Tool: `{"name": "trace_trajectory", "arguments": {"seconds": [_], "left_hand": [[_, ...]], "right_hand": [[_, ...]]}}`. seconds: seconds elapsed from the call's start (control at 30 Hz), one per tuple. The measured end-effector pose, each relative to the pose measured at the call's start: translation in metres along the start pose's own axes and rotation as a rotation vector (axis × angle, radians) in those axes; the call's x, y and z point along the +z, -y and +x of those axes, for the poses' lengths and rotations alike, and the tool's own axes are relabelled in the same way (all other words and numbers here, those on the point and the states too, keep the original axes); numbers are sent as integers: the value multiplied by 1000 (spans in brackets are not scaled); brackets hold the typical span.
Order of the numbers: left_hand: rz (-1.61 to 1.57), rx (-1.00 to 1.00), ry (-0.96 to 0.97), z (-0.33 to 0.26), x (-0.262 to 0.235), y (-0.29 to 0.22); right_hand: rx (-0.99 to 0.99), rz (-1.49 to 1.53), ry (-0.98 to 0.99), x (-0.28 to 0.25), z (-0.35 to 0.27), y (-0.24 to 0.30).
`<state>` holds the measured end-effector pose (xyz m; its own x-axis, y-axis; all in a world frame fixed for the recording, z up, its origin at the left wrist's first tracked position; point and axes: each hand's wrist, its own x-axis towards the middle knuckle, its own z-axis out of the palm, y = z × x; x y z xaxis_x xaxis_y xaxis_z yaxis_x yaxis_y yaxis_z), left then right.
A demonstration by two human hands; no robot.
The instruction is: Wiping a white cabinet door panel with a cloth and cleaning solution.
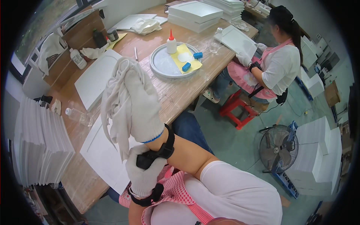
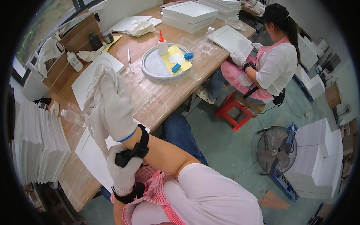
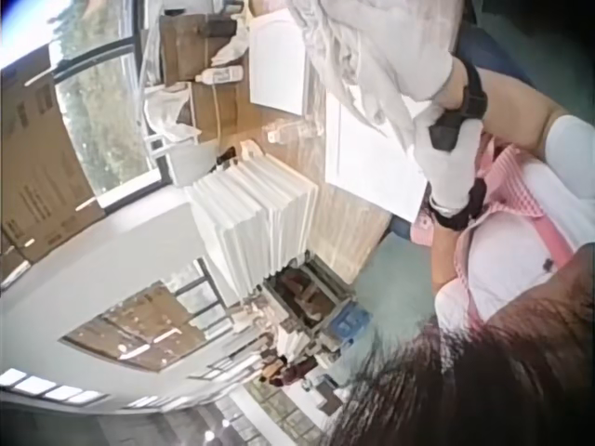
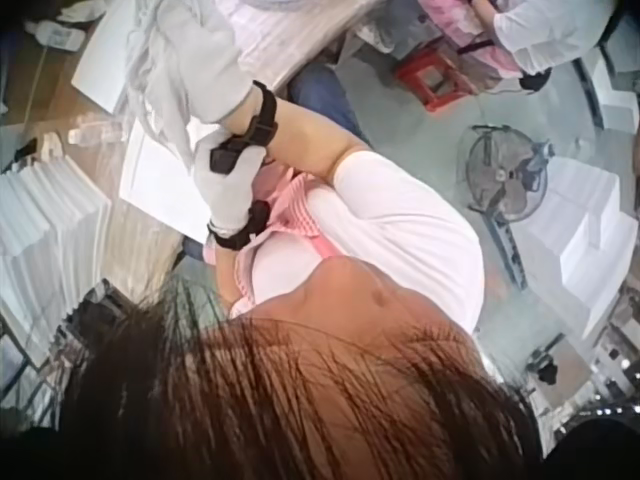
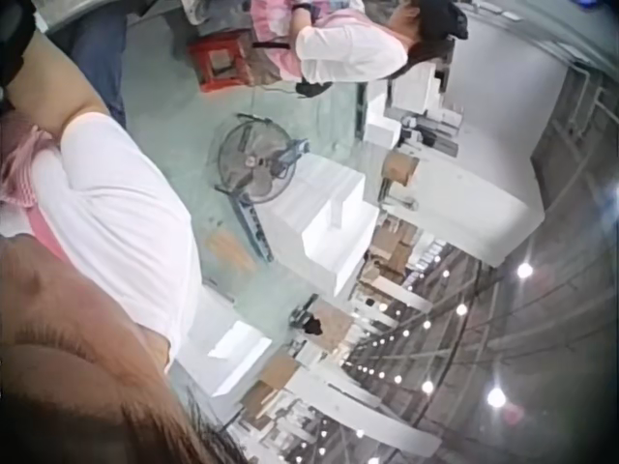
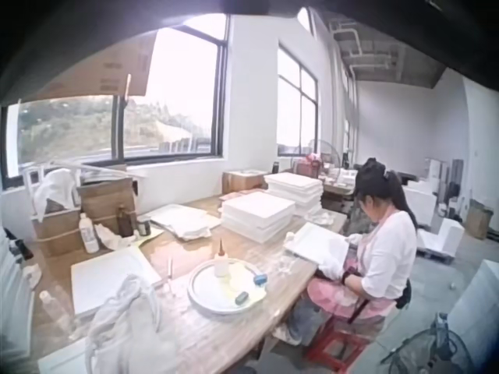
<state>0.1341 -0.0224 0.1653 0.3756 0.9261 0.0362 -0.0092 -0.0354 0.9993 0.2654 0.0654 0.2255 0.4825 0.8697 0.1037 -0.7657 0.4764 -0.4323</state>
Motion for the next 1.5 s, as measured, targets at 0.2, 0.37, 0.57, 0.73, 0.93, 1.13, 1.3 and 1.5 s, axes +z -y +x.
{"name": "trace_trajectory", "arguments": {"seconds": [0.2, 0.37, 0.57, 0.73, 0.93, 1.13, 1.3, 1.5], "left_hand": [[1, -58, 34, -4, 1, -3], [-89, -162, -23, -5, -4, 16], [-167, -143, -11, -2, -1, 39], [-213, -100, 16, -1, -11, 40], [-163, -216, 59, 4, -14, 48], [24, -212, 29, -6, -60, 66], [302, -342, -499, -59, -150, 116], [386, -363, -865, -108, -179, 160]], "right_hand": [[195, 210, 29, -8, 7, -1], [-402, -298, -23, -24, 25, -47], [-557, -491, 74, -8, 12, -36], [13, 98, 12, -18, 20, -34], [-123, -360, -137, -47, 29, -61], [623, 231, 152, -132, 40, -35], [299, -1509, 124, -195, 30, -17], [54, -2078, 238, -207, 15, -29]]}}
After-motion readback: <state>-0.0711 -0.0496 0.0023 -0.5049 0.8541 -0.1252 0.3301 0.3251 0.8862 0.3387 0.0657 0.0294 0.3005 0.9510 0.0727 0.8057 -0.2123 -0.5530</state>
